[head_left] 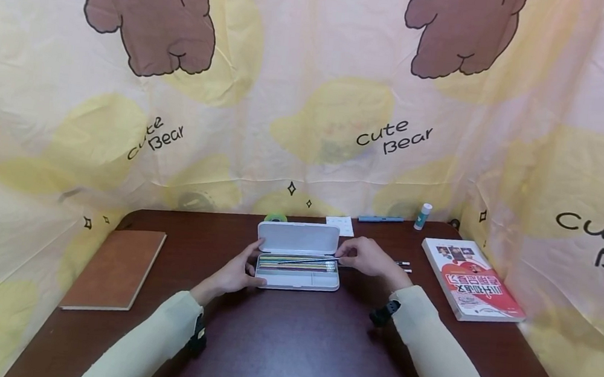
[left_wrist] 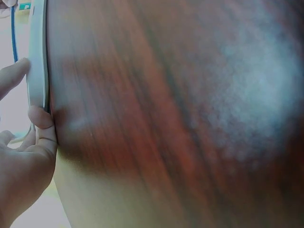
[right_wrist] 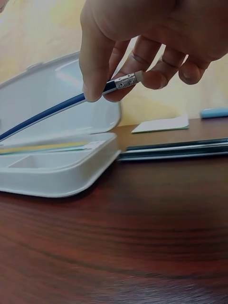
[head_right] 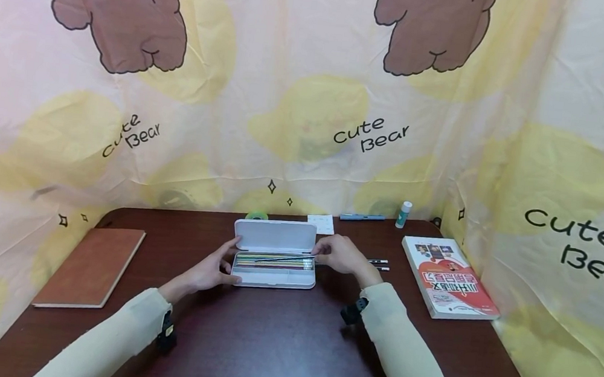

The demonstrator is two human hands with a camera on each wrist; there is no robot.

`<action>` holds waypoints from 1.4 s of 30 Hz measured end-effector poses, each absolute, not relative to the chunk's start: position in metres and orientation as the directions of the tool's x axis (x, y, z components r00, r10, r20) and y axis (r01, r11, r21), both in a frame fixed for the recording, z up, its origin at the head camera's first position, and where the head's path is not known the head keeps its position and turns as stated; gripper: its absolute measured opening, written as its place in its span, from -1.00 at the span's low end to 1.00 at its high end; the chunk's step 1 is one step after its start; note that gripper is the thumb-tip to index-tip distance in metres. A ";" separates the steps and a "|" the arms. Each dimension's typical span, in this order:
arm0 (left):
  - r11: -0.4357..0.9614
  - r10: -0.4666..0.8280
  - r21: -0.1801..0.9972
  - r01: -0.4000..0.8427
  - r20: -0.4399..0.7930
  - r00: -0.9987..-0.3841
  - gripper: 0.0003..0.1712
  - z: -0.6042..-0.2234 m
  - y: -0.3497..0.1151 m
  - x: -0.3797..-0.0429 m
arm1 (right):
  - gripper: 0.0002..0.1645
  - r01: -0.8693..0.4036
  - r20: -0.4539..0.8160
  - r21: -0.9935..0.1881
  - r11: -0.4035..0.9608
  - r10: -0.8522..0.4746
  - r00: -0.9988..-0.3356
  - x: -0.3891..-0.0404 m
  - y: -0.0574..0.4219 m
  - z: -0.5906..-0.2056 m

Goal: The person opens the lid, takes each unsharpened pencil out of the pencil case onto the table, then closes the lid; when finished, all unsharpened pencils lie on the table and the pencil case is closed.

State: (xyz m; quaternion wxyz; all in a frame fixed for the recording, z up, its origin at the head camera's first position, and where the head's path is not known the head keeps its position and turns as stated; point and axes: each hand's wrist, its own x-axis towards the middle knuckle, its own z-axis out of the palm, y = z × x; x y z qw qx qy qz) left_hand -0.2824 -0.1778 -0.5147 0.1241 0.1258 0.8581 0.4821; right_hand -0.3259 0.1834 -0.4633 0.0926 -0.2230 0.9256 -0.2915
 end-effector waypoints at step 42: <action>0.509 0.319 0.857 0.074 -0.108 -0.942 0.23 -0.515 -0.178 -0.282 | -0.77 -0.123 -0.154 -0.568 0.814 -0.252 -0.955 -0.316 0.330 -0.472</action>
